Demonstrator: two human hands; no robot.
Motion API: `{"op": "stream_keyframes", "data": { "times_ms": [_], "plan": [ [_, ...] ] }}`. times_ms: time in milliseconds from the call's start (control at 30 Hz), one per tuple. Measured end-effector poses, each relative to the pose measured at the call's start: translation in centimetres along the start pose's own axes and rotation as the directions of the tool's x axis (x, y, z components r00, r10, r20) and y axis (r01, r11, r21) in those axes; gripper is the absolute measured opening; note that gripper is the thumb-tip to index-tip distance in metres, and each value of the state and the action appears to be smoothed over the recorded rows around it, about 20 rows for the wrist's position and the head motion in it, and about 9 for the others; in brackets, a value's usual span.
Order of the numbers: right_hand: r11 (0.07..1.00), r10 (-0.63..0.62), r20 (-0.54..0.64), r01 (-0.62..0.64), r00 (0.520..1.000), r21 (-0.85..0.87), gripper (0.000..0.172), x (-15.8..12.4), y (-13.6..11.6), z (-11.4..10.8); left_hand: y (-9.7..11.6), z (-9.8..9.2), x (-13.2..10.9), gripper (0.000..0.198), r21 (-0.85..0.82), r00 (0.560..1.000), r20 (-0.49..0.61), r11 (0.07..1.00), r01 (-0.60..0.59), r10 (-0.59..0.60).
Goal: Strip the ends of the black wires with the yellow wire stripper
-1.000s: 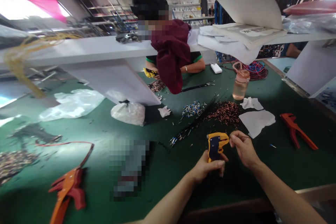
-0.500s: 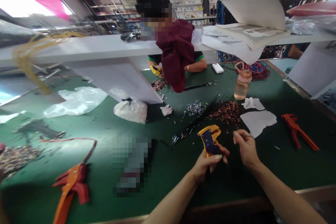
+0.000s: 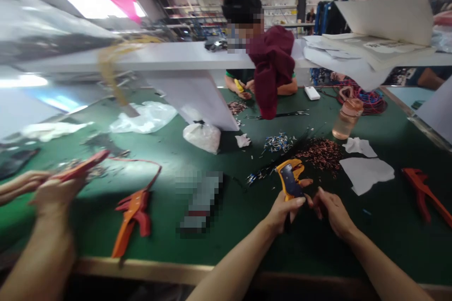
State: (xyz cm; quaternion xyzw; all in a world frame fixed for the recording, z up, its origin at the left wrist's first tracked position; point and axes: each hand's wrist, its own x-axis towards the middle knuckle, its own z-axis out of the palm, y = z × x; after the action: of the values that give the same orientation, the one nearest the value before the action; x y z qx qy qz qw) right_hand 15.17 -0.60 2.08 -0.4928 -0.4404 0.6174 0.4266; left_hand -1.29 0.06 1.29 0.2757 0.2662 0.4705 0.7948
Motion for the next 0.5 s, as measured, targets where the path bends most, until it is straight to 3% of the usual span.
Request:
{"op": "stream_keyframes", "data": {
  "times_ms": [100, 167, 267, 367, 500],
  "plan": [
    [0.981, 0.145, 0.287, -0.176, 0.947, 0.086, 0.072, -0.9, -0.5, -1.1, 0.3, -0.3, 0.6, 0.061, -0.023, 0.998, -0.017, 0.998, -0.054, 0.053],
    [0.967, 0.136, 0.325, -0.197, 0.936, 0.162, 0.071, -1.2, -0.8, -2.2, 0.4, -0.6, 1.1, 0.058, -0.037, 0.996, -0.017, 0.995, -0.090, 0.089],
    [0.984, 0.050, 0.083, -0.064, 0.995, 0.169, 0.062, -0.6, -1.2, -3.7, 0.3, -1.0, 1.4, 0.053, -0.046, 0.997, 0.054, 0.997, -0.055, 0.058],
    [0.993, -0.012, -0.162, -0.007, 0.987, -0.118, 0.054, 0.4, -1.4, -4.3, -0.4, -1.3, 1.3, 0.054, 0.060, 0.983, 0.169, 0.996, 0.060, -0.070],
    [0.907, -0.004, -0.115, -0.045, 0.993, -0.419, 0.057, 1.3, -0.5, -4.7, -1.5, -1.6, 1.1, 0.056, 0.281, 0.954, 0.237, 0.953, 0.112, -0.182]
  ]
}}
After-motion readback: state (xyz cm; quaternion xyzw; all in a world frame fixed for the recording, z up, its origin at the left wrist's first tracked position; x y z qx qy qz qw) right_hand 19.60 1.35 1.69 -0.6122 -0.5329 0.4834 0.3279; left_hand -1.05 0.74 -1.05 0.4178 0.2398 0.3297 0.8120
